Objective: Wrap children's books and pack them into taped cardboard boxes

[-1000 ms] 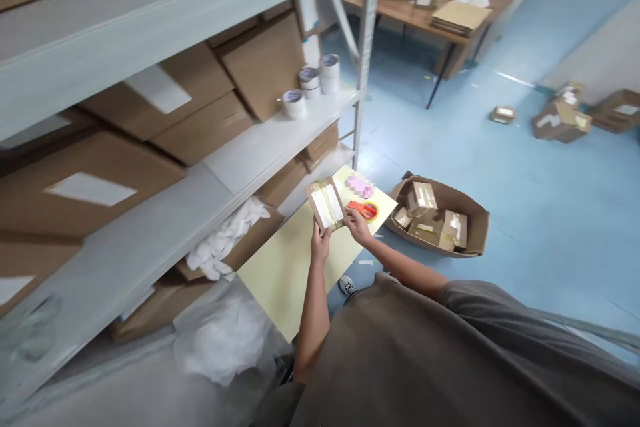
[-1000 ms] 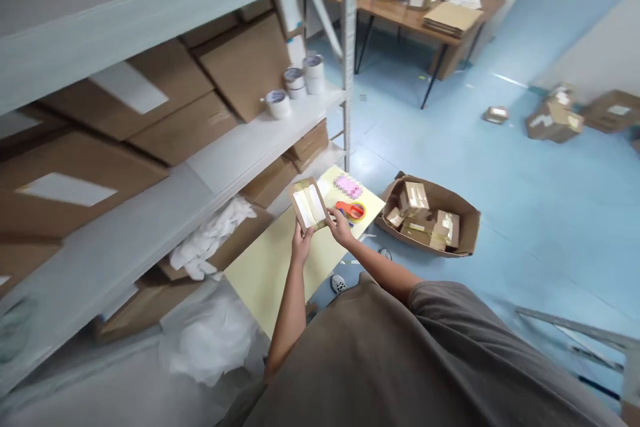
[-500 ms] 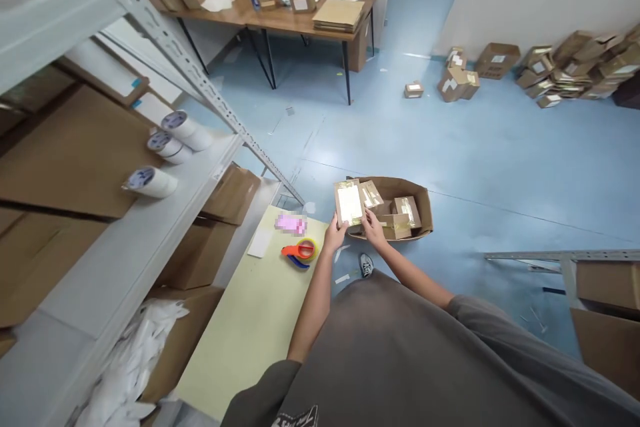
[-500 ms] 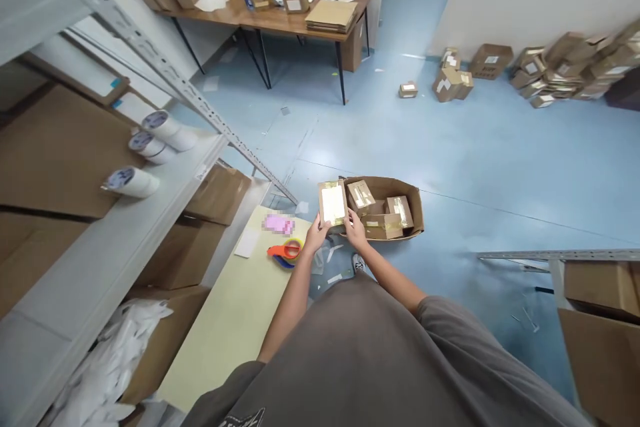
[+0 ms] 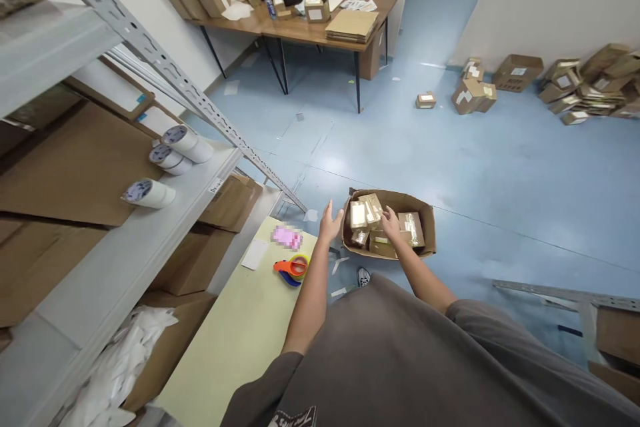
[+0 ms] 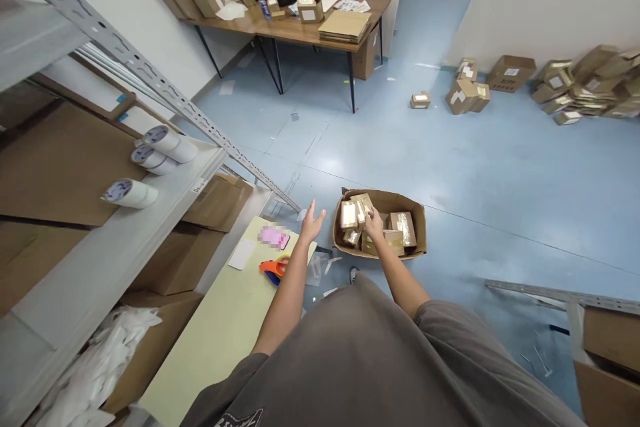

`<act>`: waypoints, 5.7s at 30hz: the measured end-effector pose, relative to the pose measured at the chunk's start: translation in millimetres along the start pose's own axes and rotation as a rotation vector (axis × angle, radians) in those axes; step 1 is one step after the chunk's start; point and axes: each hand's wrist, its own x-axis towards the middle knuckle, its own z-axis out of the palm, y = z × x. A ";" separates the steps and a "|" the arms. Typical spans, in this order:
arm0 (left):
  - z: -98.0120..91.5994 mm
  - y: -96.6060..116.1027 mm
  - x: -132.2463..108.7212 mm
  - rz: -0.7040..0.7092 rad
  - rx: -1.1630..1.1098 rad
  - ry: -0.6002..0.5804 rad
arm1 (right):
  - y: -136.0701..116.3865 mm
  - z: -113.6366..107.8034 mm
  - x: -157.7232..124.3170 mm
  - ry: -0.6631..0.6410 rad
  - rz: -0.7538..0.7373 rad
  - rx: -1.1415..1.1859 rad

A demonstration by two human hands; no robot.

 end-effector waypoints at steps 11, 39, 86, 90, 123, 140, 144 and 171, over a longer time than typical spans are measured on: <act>-58.0 -29.0 -57.9 -0.079 -0.123 0.120 | -88.7 78.4 -28.5 -0.313 -0.349 -0.007; -297.5 -191.3 -301.2 -0.153 -0.107 0.684 | -152.6 313.4 -297.8 -0.797 -0.886 -0.354; -144.1 -165.6 -320.6 -0.326 -0.209 0.798 | -69.0 269.0 -220.6 -1.129 -1.217 -1.040; -200.3 -142.0 -327.7 -0.186 -0.210 0.868 | -126.7 254.4 -227.2 -1.115 -1.370 -0.831; -374.2 -101.6 -386.9 0.130 0.041 1.173 | -303.2 273.0 -376.1 -1.253 -1.164 -0.584; -411.9 -90.7 -348.0 0.053 -0.039 1.185 | -361.1 335.6 -333.7 -1.199 -1.387 -0.467; -398.0 -89.7 -341.9 -0.073 -0.154 1.242 | -377.9 375.4 -303.6 -0.971 -1.414 -0.537; -288.3 -92.1 -420.8 -0.475 0.218 1.350 | -335.6 433.7 -321.8 -1.385 -1.595 -0.132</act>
